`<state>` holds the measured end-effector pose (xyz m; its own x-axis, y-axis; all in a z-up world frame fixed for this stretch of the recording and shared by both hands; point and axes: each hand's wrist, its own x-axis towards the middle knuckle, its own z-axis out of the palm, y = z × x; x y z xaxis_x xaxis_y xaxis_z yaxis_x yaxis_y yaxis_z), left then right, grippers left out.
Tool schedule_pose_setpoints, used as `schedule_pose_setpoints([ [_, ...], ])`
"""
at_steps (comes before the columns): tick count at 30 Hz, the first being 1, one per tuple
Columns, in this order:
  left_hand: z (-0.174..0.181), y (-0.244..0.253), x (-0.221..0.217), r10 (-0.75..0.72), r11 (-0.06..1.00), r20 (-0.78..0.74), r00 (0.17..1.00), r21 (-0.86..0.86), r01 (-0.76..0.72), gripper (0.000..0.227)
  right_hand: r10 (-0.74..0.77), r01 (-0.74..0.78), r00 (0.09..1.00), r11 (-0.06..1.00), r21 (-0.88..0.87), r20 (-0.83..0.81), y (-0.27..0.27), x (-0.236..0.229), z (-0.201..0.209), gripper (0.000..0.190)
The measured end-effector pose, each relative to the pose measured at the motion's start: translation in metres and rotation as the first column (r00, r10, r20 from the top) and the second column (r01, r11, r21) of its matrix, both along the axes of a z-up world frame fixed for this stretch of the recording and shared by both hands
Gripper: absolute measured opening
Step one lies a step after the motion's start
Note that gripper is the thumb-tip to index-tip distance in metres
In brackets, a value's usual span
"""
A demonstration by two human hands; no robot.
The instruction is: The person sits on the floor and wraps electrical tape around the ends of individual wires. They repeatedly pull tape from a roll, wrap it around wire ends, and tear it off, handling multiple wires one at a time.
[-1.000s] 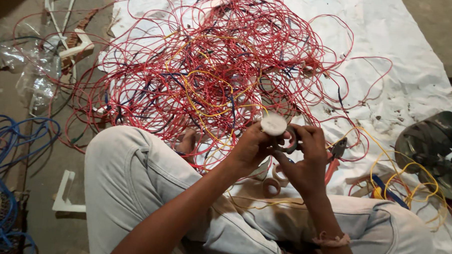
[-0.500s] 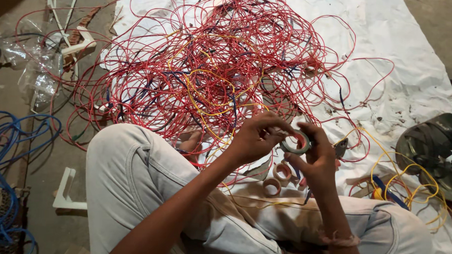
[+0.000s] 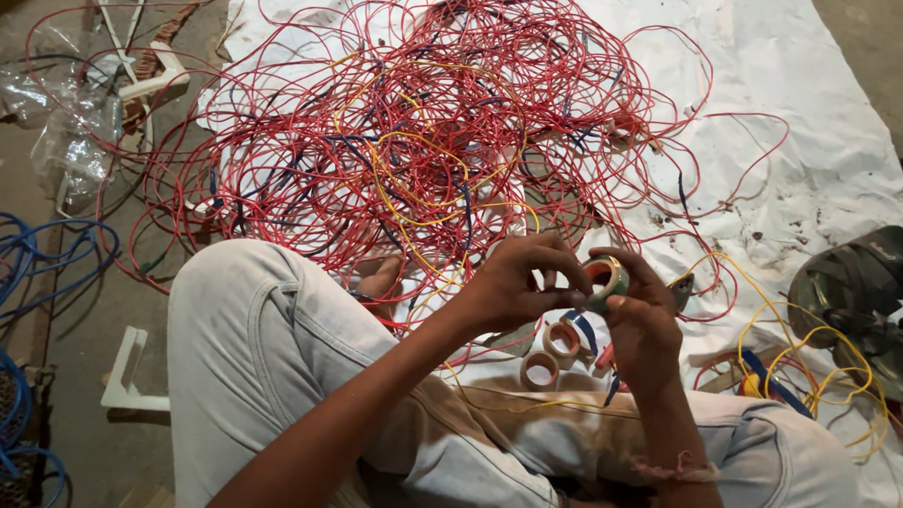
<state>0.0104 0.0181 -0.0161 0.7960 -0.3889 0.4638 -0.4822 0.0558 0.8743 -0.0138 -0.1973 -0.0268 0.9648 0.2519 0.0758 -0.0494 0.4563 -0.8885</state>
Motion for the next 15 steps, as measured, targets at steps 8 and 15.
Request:
schedule_pose_setpoints([
  [8,0.004,-0.007,-0.008,0.061,0.998,-0.129,0.990,-0.009,-0.063,0.016,-0.121,0.137,0.982,0.985,0.102,-0.144,0.014,-0.010,-0.009,0.052],
  [15,0.003,-0.012,-0.010,0.101,0.994,-0.098,0.990,0.045,-0.097,0.016,-0.044,0.091,0.979,0.968,0.232,-0.201,0.008,-0.003,-0.021,0.060],
])
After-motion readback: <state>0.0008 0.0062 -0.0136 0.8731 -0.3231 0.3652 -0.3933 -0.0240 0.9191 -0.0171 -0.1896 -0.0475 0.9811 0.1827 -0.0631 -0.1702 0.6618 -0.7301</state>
